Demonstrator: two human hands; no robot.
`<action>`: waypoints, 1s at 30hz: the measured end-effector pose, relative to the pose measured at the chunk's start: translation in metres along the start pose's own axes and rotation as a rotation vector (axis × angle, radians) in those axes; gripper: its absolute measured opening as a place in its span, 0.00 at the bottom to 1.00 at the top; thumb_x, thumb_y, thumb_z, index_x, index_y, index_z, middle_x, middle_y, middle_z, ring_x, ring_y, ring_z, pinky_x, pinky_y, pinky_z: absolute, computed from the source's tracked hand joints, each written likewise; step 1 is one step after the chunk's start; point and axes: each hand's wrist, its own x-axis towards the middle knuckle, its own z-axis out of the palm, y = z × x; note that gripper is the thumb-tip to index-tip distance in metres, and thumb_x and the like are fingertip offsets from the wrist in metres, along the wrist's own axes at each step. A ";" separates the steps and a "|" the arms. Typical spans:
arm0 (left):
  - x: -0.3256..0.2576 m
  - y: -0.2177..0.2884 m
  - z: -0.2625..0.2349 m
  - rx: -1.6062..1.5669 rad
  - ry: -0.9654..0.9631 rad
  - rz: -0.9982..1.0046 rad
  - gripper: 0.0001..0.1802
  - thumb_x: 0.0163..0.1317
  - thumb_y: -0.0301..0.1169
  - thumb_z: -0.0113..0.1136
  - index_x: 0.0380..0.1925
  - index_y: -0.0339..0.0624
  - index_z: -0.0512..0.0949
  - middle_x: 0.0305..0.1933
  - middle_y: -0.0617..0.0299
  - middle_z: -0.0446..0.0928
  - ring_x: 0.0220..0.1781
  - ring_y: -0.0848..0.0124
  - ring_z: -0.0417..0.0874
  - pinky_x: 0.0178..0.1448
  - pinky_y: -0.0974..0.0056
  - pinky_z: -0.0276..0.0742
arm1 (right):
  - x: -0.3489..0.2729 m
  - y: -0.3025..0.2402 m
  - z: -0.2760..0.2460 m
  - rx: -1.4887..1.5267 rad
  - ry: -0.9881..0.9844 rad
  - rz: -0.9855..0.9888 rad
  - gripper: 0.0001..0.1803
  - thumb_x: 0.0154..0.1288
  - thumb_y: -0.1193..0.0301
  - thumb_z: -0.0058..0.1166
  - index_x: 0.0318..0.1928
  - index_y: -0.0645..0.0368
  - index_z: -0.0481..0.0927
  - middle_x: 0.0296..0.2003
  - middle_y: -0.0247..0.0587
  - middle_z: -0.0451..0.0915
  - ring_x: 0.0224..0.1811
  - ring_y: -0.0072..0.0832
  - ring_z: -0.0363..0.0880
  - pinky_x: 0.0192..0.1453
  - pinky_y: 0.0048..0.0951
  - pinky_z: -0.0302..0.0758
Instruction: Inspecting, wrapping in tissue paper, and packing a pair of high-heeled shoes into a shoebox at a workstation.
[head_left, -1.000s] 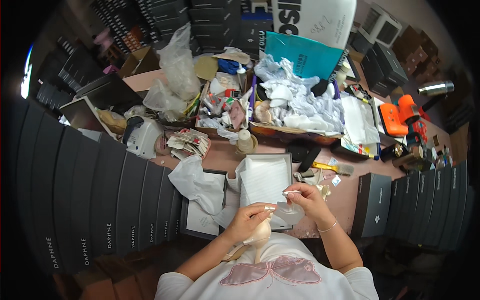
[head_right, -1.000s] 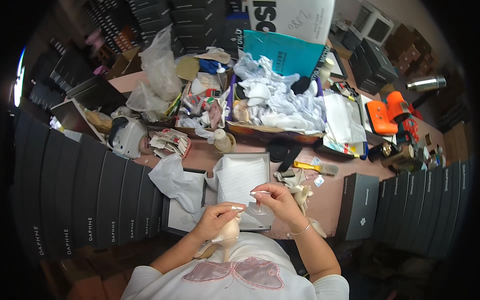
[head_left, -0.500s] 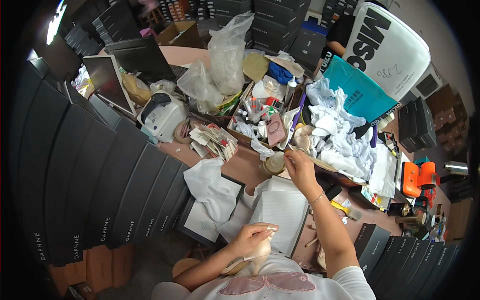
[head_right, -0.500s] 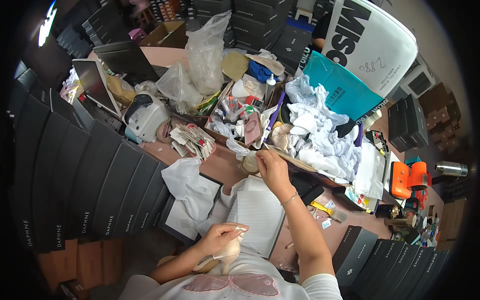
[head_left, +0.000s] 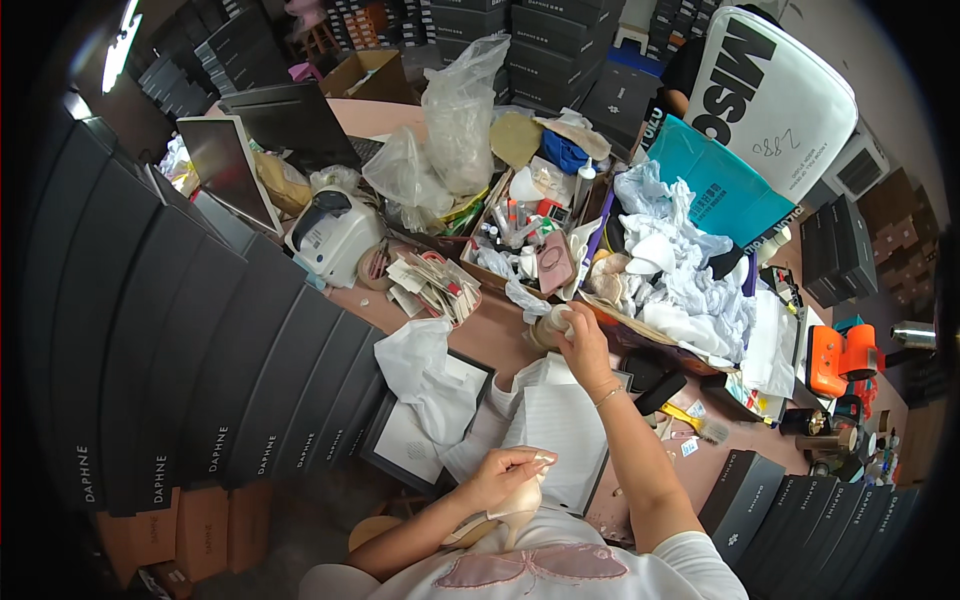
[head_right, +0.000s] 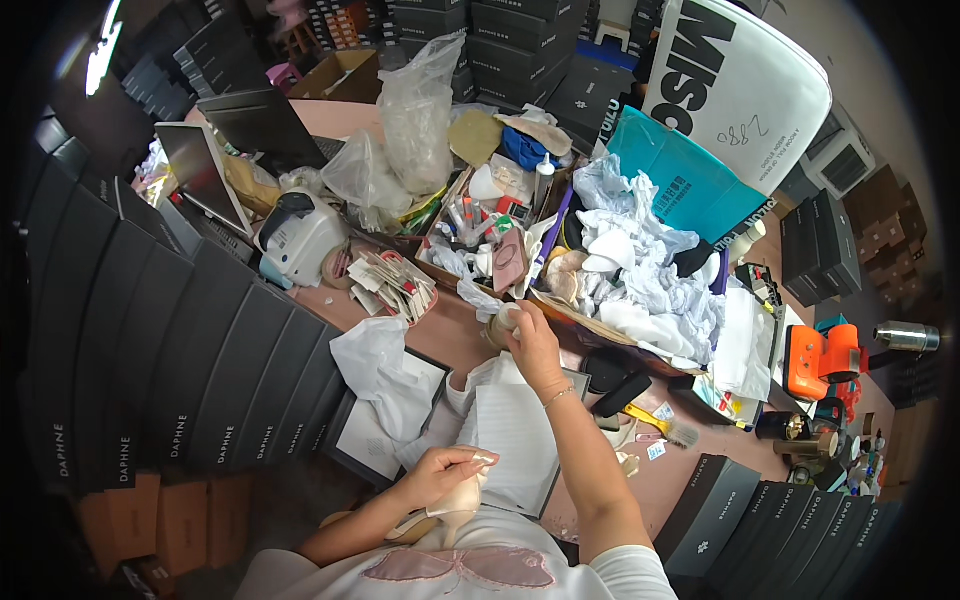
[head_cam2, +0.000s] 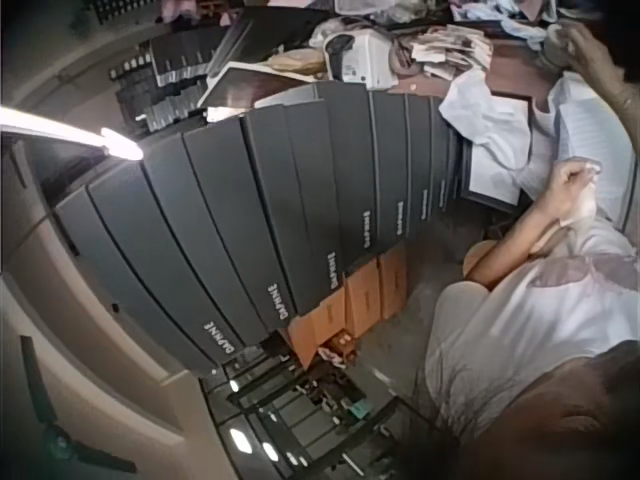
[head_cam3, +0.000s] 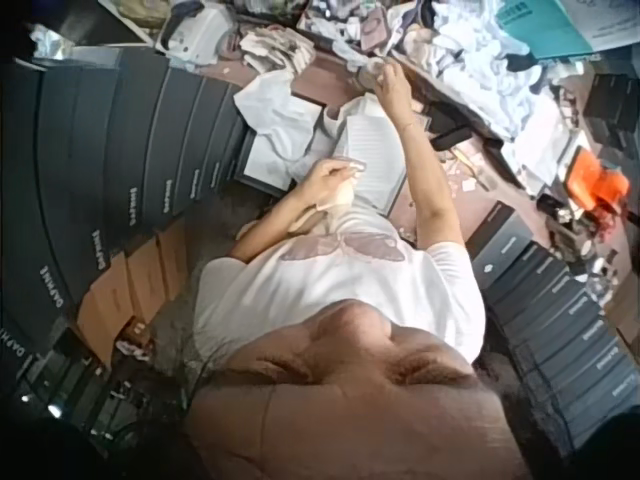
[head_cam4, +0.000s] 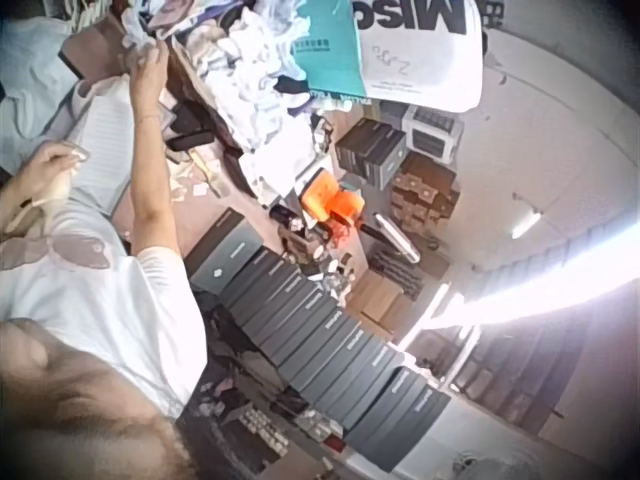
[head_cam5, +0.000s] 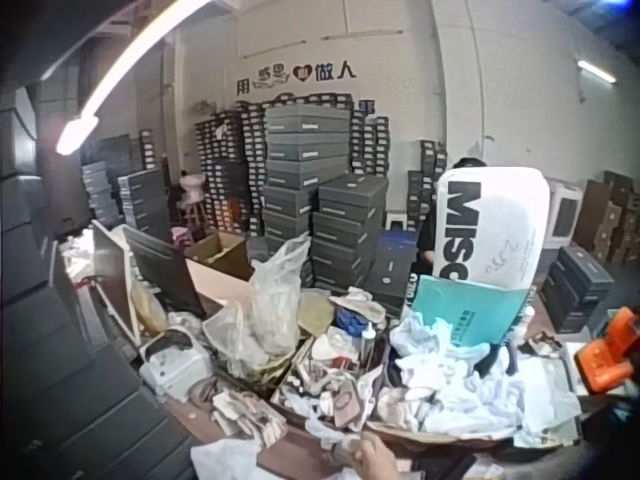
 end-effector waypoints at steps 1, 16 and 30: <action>-0.001 0.003 0.001 0.010 -0.002 -0.009 0.13 0.67 0.25 0.51 0.49 0.33 0.78 0.50 0.58 0.79 0.48 0.77 0.77 0.52 0.72 0.72 | 0.001 0.001 -0.002 0.029 -0.040 0.029 0.22 0.50 0.77 0.63 0.46 0.57 0.71 0.51 0.50 0.72 0.51 0.49 0.74 0.52 0.39 0.74; 0.013 0.006 -0.001 -0.121 -0.196 -0.198 0.15 0.67 0.28 0.50 0.50 0.37 0.78 0.43 0.65 0.79 0.40 0.82 0.74 0.45 0.74 0.72 | -0.013 -0.006 -0.021 0.083 0.161 0.061 0.19 0.52 0.76 0.63 0.44 0.58 0.71 0.50 0.51 0.72 0.49 0.49 0.74 0.48 0.37 0.75; -0.039 0.024 0.002 -0.051 -0.766 -0.201 0.10 0.61 0.24 0.59 0.41 0.32 0.81 0.47 0.54 0.79 0.51 0.67 0.78 0.56 0.67 0.70 | -0.157 -0.125 -0.138 0.842 -0.351 0.620 0.05 0.62 0.73 0.56 0.37 0.62 0.80 0.37 0.37 0.80 0.38 0.23 0.76 0.44 0.23 0.71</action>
